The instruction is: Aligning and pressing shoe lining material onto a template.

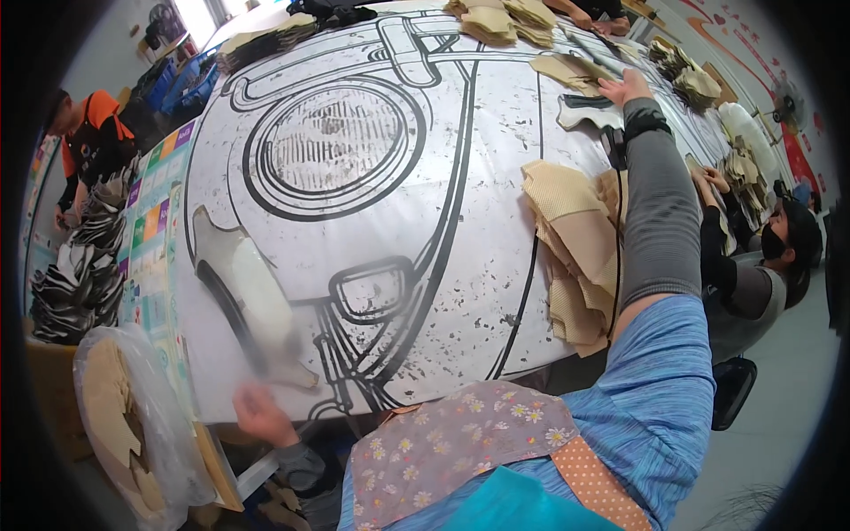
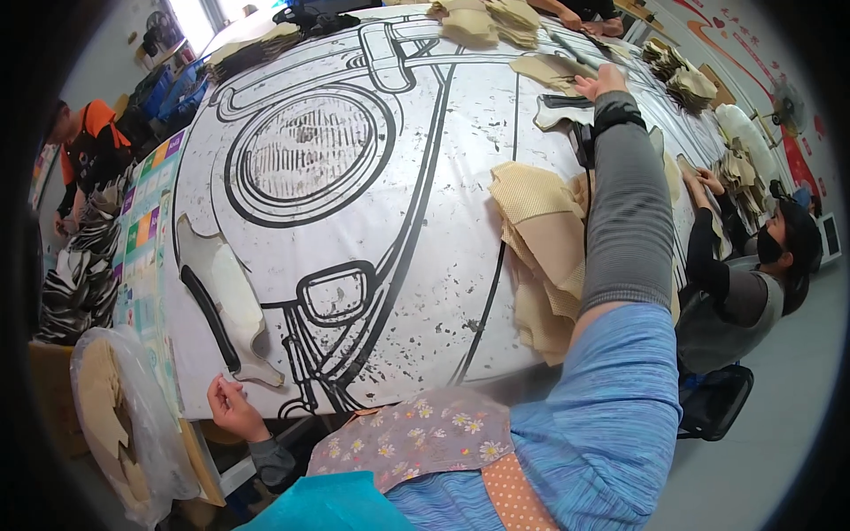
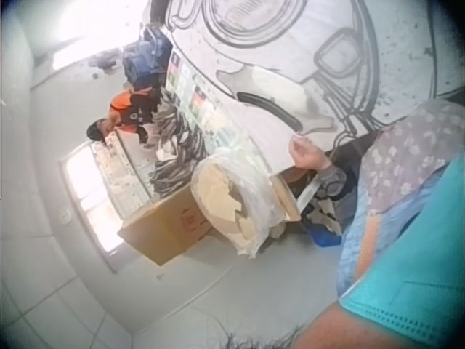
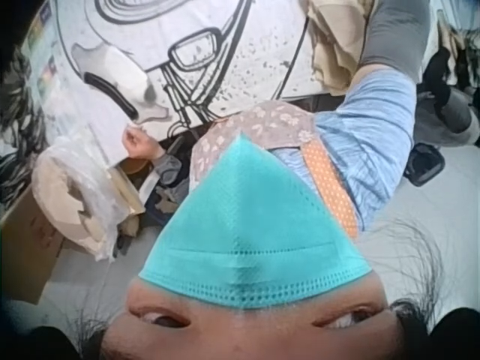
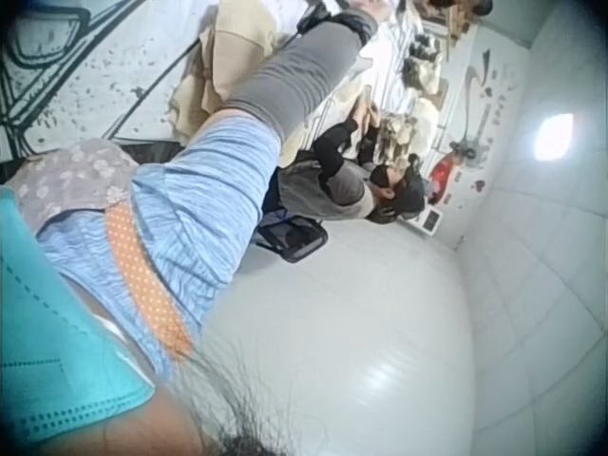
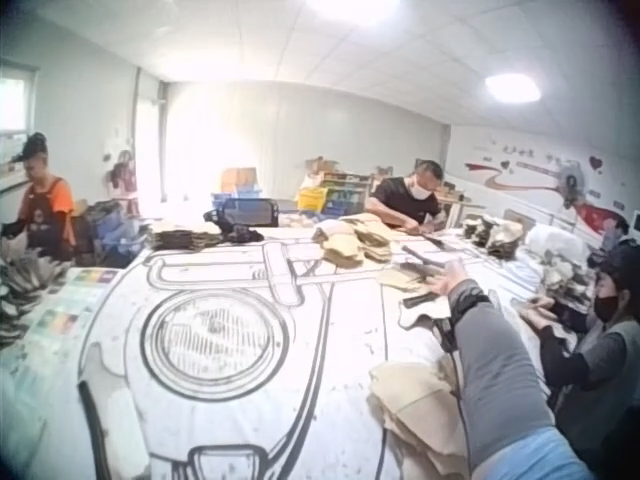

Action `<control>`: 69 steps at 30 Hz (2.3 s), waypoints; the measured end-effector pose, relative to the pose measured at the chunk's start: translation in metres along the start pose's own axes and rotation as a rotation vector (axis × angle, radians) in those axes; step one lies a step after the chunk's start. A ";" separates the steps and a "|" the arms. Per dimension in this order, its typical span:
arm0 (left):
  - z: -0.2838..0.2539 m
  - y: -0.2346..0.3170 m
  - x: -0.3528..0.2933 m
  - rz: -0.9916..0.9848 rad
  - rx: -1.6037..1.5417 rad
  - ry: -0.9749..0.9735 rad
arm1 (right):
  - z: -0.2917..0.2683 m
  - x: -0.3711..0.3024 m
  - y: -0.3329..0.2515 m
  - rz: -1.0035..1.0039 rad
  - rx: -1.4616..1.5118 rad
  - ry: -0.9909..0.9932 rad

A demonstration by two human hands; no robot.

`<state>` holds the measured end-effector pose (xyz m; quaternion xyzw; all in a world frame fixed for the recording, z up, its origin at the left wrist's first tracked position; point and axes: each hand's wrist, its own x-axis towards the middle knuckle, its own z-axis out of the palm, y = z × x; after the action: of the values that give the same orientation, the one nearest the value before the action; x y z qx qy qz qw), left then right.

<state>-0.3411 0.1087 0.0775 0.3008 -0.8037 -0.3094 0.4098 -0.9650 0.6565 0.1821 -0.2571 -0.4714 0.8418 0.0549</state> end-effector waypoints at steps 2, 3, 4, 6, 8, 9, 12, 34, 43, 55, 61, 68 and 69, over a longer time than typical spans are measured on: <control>0.013 -0.018 0.011 0.010 -0.076 -0.027 | -0.014 -0.022 -0.022 0.041 -0.062 0.063; 0.017 -0.026 0.014 0.003 -0.108 -0.031 | -0.019 -0.030 -0.029 0.021 -0.061 0.076; 0.019 -0.031 0.015 -0.003 -0.126 -0.035 | -0.021 -0.043 -0.029 -0.007 -0.209 0.025; 0.021 -0.053 0.013 0.032 -0.118 -0.026 | -0.011 -0.054 -0.027 -0.075 -0.464 -0.049; 0.019 -0.063 0.011 0.069 -0.042 -0.033 | -0.021 -0.048 -0.049 -0.093 -0.524 -0.538; 0.018 -0.064 0.013 0.112 -0.032 -0.040 | -0.001 -0.059 -0.043 -0.148 -0.593 -0.395; 0.027 -0.046 0.017 -0.064 -0.105 -0.035 | 0.045 -0.096 -0.026 -0.301 -0.725 -0.518; 0.024 -0.015 0.037 0.038 -0.006 -0.129 | 0.093 -0.470 0.310 0.361 -1.425 -1.573; 0.020 -0.016 0.030 0.195 0.025 -0.137 | 0.061 -0.501 0.320 0.102 -1.232 -1.356; -0.001 0.021 -0.017 0.645 -0.192 -0.230 | -0.008 -0.428 0.125 -0.277 -2.054 -1.086; 0.002 0.039 -0.039 0.918 -0.143 -0.314 | -0.062 -0.413 0.077 -0.476 -1.867 -0.879; 0.007 0.032 -0.048 1.024 -0.042 -0.046 | -0.134 -0.412 0.049 -0.507 -2.042 -0.476; 0.006 0.030 -0.053 1.028 -0.090 -0.142 | -0.141 -0.414 0.050 -0.566 -2.034 -0.451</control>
<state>-0.3270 0.1683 0.0719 -0.1726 -0.8593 -0.1222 0.4657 -0.5326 0.5984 0.2389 0.0970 -0.9912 0.0404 -0.0799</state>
